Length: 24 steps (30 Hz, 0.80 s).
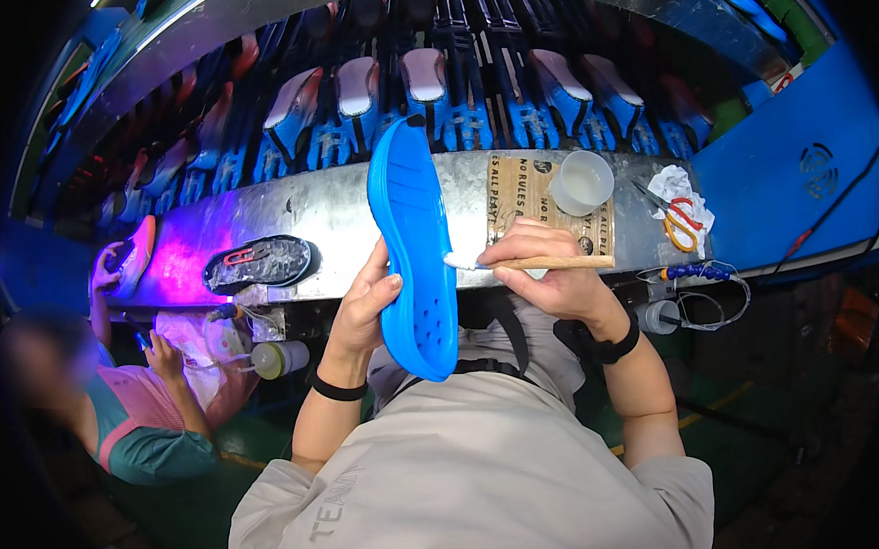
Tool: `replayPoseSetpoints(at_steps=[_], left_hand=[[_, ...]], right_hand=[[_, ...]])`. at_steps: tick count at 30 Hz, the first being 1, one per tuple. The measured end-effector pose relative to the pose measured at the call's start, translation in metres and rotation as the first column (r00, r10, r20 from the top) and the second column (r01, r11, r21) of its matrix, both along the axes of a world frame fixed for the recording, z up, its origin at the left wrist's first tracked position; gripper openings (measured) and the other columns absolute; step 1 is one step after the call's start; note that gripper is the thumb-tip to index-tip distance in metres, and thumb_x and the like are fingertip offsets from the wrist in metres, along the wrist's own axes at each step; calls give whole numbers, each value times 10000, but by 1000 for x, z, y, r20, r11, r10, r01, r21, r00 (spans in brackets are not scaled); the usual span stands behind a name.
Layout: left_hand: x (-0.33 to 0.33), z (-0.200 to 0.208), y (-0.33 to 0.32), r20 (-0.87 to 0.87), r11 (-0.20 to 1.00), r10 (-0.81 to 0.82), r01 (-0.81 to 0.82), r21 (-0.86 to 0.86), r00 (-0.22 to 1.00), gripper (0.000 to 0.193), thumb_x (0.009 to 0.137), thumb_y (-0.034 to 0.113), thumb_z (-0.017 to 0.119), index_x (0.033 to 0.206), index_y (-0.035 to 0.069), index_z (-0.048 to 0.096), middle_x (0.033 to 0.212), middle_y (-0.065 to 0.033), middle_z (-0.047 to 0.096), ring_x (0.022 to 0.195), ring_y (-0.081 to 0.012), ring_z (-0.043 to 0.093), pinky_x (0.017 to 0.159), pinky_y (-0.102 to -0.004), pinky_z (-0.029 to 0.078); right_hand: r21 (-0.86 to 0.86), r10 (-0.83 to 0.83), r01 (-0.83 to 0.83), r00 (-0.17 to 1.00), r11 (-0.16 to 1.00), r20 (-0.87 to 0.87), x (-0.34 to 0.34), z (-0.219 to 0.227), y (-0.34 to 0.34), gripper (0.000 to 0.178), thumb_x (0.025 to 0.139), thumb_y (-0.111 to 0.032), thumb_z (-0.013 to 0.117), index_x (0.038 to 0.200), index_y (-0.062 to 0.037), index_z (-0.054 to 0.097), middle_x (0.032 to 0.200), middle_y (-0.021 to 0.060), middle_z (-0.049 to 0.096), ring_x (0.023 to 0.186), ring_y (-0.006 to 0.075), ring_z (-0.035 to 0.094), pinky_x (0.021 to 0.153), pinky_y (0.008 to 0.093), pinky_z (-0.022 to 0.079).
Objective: Applying glue or treatment to the soles of blue shoes using a brush on a conveyor belt.
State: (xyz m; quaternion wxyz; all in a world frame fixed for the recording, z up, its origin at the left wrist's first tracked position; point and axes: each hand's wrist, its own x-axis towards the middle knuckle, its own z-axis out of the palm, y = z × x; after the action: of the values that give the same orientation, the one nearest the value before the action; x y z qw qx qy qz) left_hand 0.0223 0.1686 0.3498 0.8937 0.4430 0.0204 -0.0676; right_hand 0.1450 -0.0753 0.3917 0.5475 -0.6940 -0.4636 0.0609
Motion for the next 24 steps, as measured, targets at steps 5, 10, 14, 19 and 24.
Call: replayPoseSetpoints(at_steps=[5,10,14,19,24], left_hand=[[1,3,0,3,1000,8,-8,-3,1000,826,978,222,608,1634,39,141,1499,-187,481,1325,-278,563,1076,-422,508],[0,-4,7,17,998,59,-59,-8,998,797,991,218,592,1631,42,152,1486,-189,493,1318,-275,567,1071,-406,511],[-3,-13,24,-52,980,82,-90,-177,995,734,1039,310,524,1625,38,174,1498,-209,488,1325,-305,559,1108,-436,474],[-13,-27,33,-107,889,81,-121,-443,991,800,1049,589,277,1549,-33,337,1472,-266,502,1286,-409,574,1012,-568,515],[-34,-4,51,-44,791,-141,86,-606,989,871,990,619,439,1574,-11,293,1424,-300,488,1178,-444,597,855,-572,570]], right_hand=[[-15,37,-37,998,999,44,-6,8,-1,137,832,-62,720,957,-14,745,824,99,694,779,263,640,781,382,496],[19,43,-42,998,999,-35,-14,6,-2,149,833,-54,710,971,-12,745,839,97,705,776,251,637,758,367,499],[120,-185,219,952,968,-246,-16,-5,-13,156,894,-35,652,1021,8,732,930,105,710,820,196,643,767,316,509],[102,-464,502,846,859,-261,-9,-48,-4,184,946,-77,643,1096,10,704,958,93,693,855,159,635,777,296,502],[73,-561,576,813,814,-157,-5,-100,-10,212,940,-72,625,1114,25,697,966,130,693,825,220,660,758,327,522]])
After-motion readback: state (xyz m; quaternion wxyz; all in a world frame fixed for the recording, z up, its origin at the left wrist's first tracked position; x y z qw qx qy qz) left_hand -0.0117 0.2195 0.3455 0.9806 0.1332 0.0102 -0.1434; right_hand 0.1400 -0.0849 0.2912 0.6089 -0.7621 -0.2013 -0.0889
